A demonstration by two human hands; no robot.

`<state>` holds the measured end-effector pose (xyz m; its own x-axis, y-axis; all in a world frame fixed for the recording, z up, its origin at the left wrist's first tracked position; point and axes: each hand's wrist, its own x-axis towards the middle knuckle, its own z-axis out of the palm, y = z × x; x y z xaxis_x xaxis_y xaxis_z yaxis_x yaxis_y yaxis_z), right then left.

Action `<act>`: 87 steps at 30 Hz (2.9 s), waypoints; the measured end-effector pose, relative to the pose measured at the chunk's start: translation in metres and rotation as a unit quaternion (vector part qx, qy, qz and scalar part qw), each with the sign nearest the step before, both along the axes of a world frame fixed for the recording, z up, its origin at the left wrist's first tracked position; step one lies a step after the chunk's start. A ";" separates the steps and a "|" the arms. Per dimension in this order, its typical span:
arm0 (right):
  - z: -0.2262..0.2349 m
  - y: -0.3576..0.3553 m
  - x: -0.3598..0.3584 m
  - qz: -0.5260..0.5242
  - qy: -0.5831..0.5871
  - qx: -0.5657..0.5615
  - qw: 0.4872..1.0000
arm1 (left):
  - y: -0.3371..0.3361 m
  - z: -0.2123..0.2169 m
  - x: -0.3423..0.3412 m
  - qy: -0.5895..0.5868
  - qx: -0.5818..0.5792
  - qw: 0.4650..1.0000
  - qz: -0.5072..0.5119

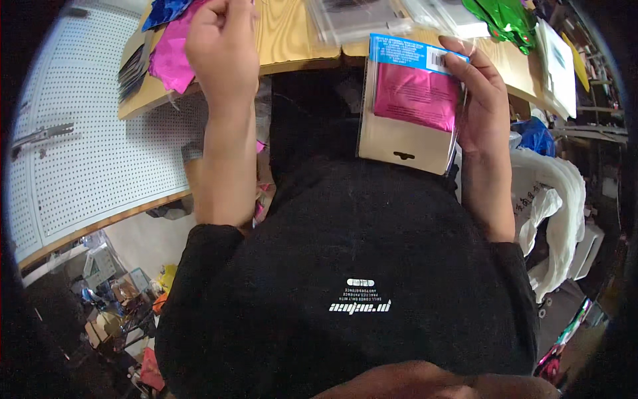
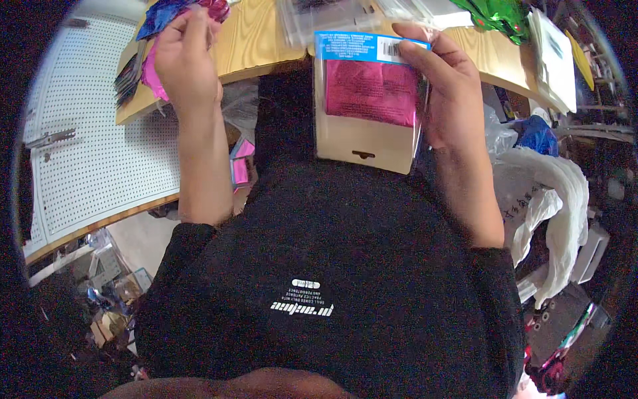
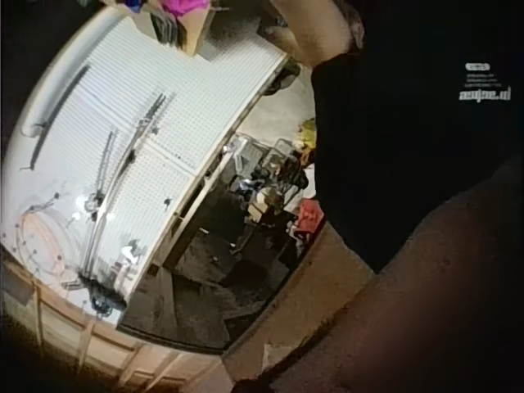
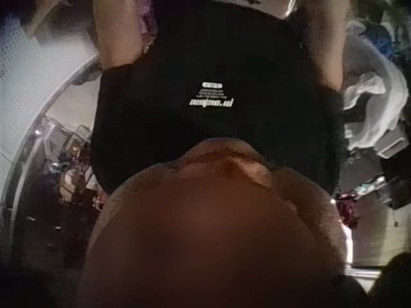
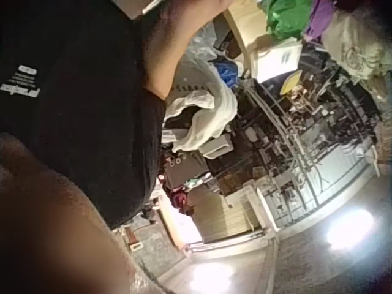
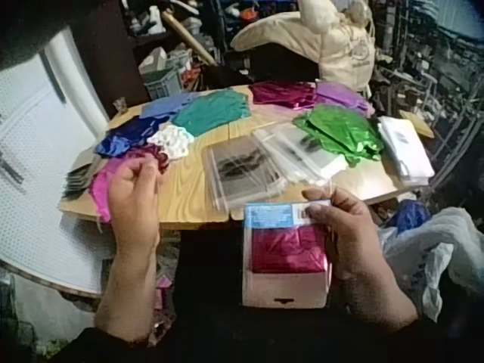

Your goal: Folding colorful metallic sheets and inserting them into clear plastic sleeves for retail packaging.

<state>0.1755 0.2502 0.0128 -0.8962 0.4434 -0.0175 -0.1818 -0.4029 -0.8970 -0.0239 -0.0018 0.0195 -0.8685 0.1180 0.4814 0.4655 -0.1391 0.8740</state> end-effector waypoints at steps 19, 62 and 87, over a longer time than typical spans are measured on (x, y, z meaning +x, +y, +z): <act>-0.007 -0.014 -0.005 0.036 0.021 0.057 0.997 | 0.014 -0.016 0.054 -0.319 0.091 0.816 -0.472; -0.014 -0.050 0.014 0.166 -0.205 -0.080 0.961 | 0.027 -0.037 0.092 -0.285 0.105 0.879 -0.368; -0.208 0.032 -0.060 0.169 -0.247 0.644 0.704 | -0.278 -0.193 0.058 -0.364 0.062 0.927 0.064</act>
